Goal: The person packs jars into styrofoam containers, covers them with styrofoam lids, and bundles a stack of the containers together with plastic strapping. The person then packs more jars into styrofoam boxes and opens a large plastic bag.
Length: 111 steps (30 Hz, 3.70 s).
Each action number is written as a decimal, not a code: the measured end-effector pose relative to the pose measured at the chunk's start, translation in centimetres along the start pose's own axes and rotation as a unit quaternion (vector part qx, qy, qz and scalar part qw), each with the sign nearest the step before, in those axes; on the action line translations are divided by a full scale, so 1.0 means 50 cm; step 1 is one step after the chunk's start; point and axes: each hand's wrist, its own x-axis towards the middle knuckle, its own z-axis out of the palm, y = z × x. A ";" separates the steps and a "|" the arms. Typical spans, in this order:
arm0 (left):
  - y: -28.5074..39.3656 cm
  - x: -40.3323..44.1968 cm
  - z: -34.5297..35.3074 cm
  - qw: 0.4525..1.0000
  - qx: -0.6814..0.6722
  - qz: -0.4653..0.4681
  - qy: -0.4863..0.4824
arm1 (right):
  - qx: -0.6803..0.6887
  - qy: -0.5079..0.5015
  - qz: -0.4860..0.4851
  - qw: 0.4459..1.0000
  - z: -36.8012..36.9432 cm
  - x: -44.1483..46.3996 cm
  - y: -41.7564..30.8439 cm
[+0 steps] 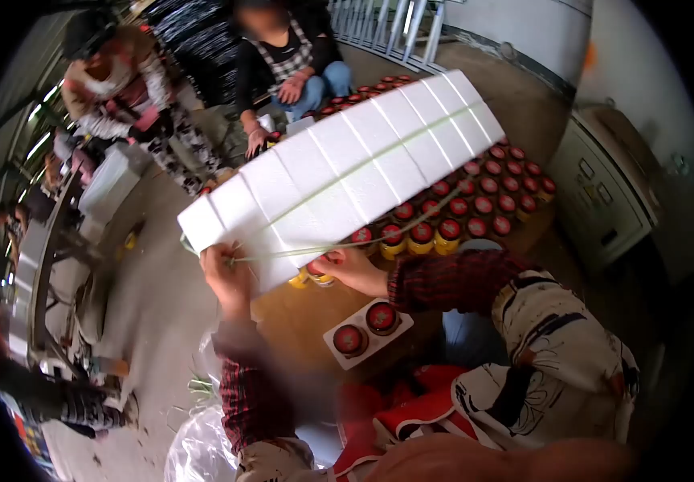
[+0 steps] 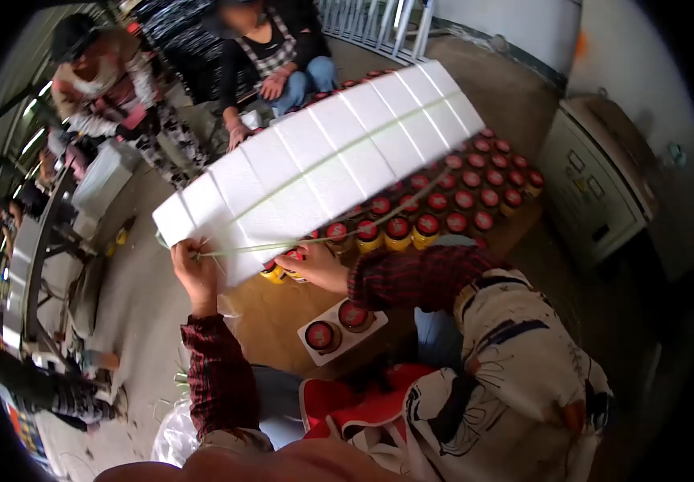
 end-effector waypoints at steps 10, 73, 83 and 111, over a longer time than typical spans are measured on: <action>0.044 -0.010 0.024 0.990 0.089 0.076 -0.077 | 0.038 0.115 -0.027 0.992 -0.047 0.070 -0.052; 0.082 0.069 -0.057 0.918 -0.186 -0.099 -0.336 | -0.018 0.075 0.203 0.976 -0.170 0.057 0.162; 0.052 0.028 -0.003 0.951 -0.119 -0.227 -0.171 | 0.331 -0.022 0.424 0.843 -0.100 0.040 0.128; -0.119 -0.011 -0.066 0.951 0.201 -0.214 -0.099 | 0.193 -0.075 0.488 0.848 -0.026 0.013 0.074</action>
